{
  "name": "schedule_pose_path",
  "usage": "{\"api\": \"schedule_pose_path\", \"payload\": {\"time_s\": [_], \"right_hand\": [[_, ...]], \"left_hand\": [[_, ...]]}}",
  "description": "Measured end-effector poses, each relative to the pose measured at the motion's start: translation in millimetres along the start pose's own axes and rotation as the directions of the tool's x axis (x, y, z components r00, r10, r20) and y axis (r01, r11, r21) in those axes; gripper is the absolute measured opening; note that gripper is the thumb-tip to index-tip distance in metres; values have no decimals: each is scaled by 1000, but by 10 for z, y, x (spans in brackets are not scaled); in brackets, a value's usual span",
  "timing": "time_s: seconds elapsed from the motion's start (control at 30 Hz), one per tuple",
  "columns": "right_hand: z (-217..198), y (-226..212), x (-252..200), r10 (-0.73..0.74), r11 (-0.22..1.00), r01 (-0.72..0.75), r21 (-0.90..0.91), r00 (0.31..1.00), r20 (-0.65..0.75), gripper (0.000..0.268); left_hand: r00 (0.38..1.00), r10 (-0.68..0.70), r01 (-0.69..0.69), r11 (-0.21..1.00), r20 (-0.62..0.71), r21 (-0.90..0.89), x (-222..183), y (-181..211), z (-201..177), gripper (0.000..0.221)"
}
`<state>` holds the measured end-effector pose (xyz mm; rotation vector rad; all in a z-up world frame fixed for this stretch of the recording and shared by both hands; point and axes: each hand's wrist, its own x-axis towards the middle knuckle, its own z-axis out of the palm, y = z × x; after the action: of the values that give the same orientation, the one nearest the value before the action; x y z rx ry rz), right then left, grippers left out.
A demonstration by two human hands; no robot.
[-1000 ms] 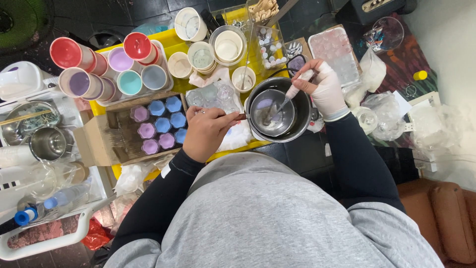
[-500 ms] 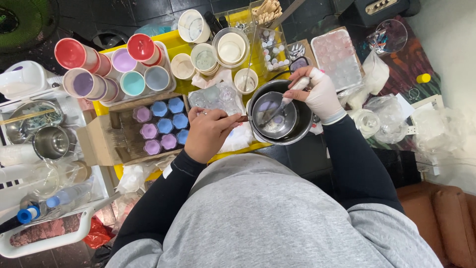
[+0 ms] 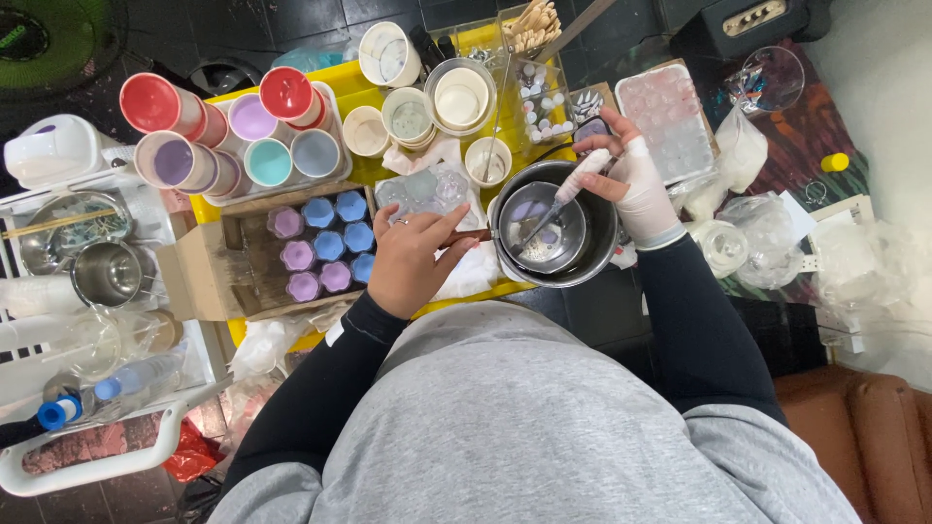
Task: The person is cleaning and wiping a small glass container with a white napkin at a craft workstation.
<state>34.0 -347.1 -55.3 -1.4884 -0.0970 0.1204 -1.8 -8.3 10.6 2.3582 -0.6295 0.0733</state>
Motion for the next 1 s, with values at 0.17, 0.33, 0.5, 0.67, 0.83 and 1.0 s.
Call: {"api": "schedule_pose_path", "payload": {"time_s": [0.17, 0.33, 0.5, 0.67, 0.83, 1.0], "right_hand": [[20, 33, -136, 46, 996, -43, 75, 998, -45, 83], [33, 141, -313, 5, 1000, -7, -16, 991, -135, 65], [183, 160, -505, -90, 979, 8, -206, 915, -392, 45], [452, 11, -676, -297, 923, 84, -375, 774, -559, 36], [912, -693, -598, -556, 756, 306, -579, 767, -320, 15], [1667, -1314, -370, -334, 599, 411, -687, 908, 253, 8]], "left_hand": [[992, 30, -24, 999, -119, 48, -93, -8, 80, 38], [979, 12, -1, 999, -204, 53, -224, -13, 151, 40], [955, -51, 58, 998, -294, 17, -425, 15, 194, 56], [948, -59, 63, 998, -314, 1, -740, -186, 207, 57], [965, -121, 130, 991, -232, 23, -1053, -456, 37, 49], [976, -123, 131, 991, -180, 37, -1344, -706, -240, 11]]}}
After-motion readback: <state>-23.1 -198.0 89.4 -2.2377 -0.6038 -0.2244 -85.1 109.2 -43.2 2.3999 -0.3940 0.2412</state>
